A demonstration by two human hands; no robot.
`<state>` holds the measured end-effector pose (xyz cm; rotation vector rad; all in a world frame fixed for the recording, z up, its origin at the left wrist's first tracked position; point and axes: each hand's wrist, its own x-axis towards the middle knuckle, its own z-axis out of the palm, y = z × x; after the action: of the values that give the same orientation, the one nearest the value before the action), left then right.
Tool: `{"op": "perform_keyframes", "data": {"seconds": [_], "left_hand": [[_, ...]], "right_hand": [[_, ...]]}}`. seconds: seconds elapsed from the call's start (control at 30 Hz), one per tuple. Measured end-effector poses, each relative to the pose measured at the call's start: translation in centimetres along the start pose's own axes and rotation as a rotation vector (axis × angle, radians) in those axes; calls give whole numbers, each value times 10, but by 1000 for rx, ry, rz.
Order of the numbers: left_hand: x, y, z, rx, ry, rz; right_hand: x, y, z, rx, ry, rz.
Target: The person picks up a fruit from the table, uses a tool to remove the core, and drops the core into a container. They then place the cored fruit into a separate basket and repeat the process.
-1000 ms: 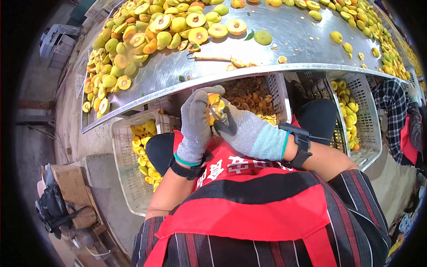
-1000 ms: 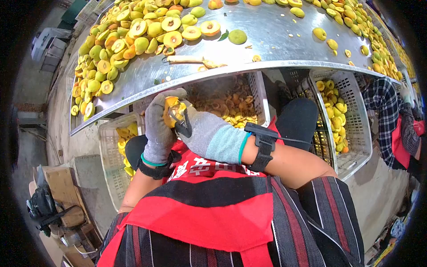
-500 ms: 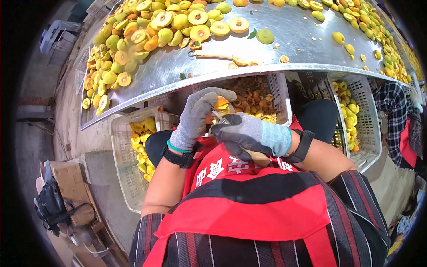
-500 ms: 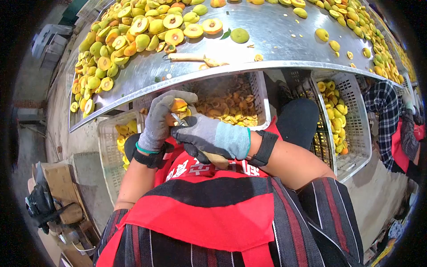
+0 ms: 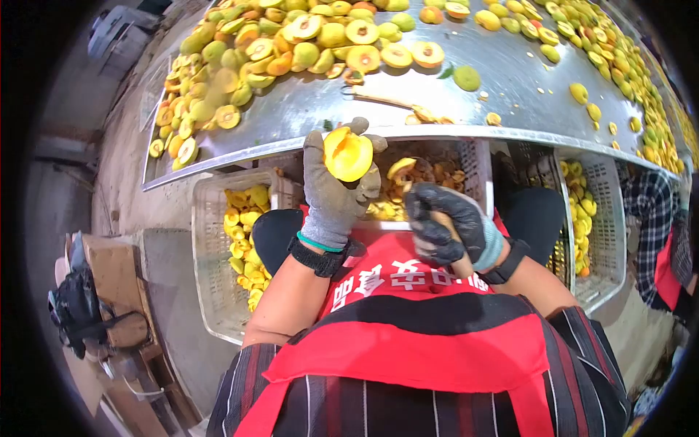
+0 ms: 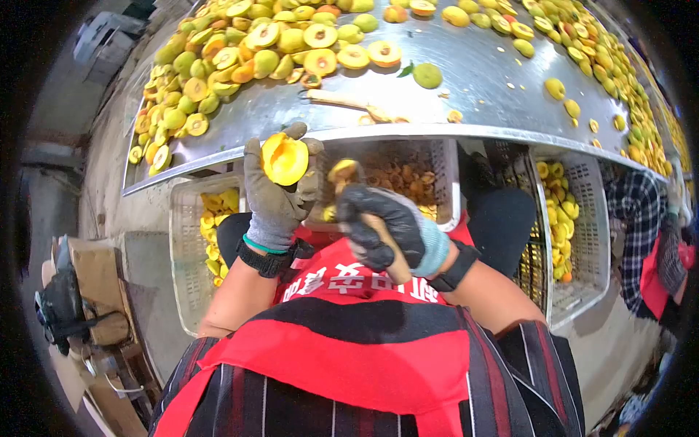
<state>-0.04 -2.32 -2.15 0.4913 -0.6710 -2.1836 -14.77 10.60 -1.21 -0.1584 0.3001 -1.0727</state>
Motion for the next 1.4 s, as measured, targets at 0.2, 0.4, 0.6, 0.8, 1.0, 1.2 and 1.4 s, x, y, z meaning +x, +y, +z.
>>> {"op": "perform_keyframes", "data": {"seconds": [0.2,0.4,0.6,0.8,1.0,1.2,1.4], "left_hand": [[-33,85,-61,805,91,292],[-50,201,-98,2082,645,156],[81,222,-133,2182,596,193],[115,193,-150,2184,535,-247],[72,139,-83,1250,286,11],[8,58,10,597,-26,-122],[-16,29,20,450,-147,-79]], "right_hand": [[-14,-10,-27,26,145,-94],[-17,-9,-43,-74,256,-107],[-9,-10,-30,-278,359,-140],[-11,-10,-31,-307,396,-170],[11,-16,-1,-584,443,-140],[40,-24,44,-1229,367,-269],[33,-15,36,-1417,490,-308]]}}
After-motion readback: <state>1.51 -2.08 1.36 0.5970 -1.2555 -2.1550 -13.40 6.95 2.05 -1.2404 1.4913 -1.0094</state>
